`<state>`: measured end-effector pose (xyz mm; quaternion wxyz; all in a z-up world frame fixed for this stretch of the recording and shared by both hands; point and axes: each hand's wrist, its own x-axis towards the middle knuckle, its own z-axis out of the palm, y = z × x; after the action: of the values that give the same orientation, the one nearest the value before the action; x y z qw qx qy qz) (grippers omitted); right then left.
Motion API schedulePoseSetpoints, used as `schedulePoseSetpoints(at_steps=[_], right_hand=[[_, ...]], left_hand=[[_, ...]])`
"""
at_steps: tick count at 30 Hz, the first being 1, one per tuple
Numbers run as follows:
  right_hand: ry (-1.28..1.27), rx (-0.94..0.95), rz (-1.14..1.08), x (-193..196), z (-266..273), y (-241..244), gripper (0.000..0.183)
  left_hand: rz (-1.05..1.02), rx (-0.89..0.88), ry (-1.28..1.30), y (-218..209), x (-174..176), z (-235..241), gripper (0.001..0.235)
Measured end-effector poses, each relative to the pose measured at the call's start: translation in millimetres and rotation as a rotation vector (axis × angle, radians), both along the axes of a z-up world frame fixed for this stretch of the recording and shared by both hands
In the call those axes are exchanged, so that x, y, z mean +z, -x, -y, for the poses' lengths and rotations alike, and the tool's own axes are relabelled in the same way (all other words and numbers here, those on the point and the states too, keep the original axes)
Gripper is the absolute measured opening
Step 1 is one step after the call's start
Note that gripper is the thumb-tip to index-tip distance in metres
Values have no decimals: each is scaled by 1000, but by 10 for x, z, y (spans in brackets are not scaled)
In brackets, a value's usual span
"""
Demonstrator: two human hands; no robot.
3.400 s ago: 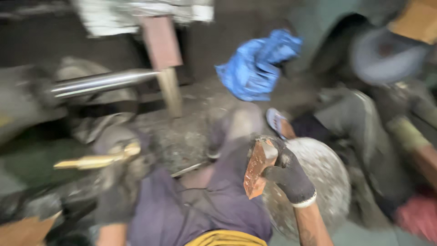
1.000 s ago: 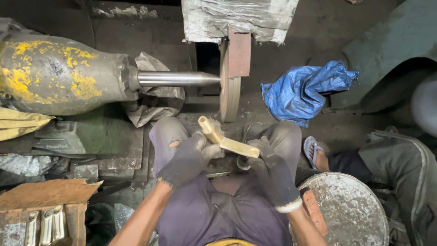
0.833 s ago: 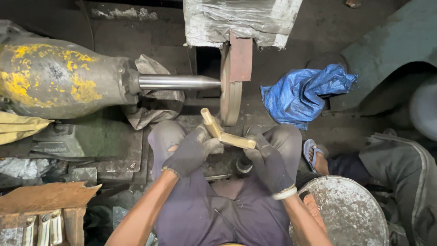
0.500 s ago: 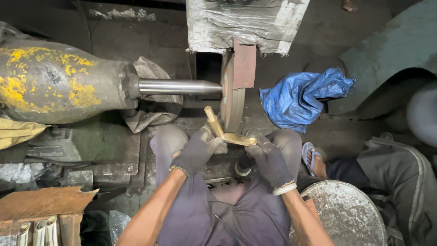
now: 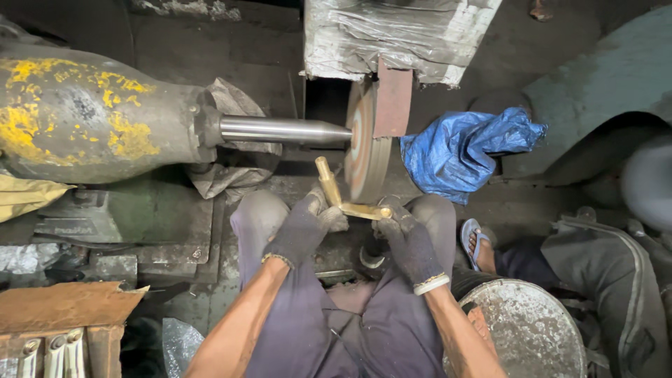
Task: The person holds L-shaped metal pieces against a rotating grinding wheel. The person turns the metal parts to grind different surfaces and edges before placing them into a box on the left.
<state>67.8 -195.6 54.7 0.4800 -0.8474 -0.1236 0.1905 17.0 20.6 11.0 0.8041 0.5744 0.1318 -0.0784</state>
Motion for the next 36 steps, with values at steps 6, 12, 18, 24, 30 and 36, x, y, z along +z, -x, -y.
schedulePoseSetpoints(at_steps=[6, 12, 18, 24, 30, 36], right_hand=[[54, 19, -37, 45, -133, 18, 20], [110, 90, 76, -11, -136, 12, 23], [147, 36, 145, 22, 106, 19, 33], [126, -82, -8, -60, 112, 12, 34], [187, -49, 10, -151, -20, -16, 28], [191, -35, 59, -38, -187, -9, 26]], left_hand=[[-50, 27, -49, 53, -10, -107, 25], [-96, 33, -91, 42, -51, -127, 21], [6, -6, -89, -60, -53, 100, 23], [13, 12, -190, -62, 52, 96, 35], [-35, 29, -144, -65, 105, -2, 37], [-47, 29, -241, -6, 11, -109, 29]])
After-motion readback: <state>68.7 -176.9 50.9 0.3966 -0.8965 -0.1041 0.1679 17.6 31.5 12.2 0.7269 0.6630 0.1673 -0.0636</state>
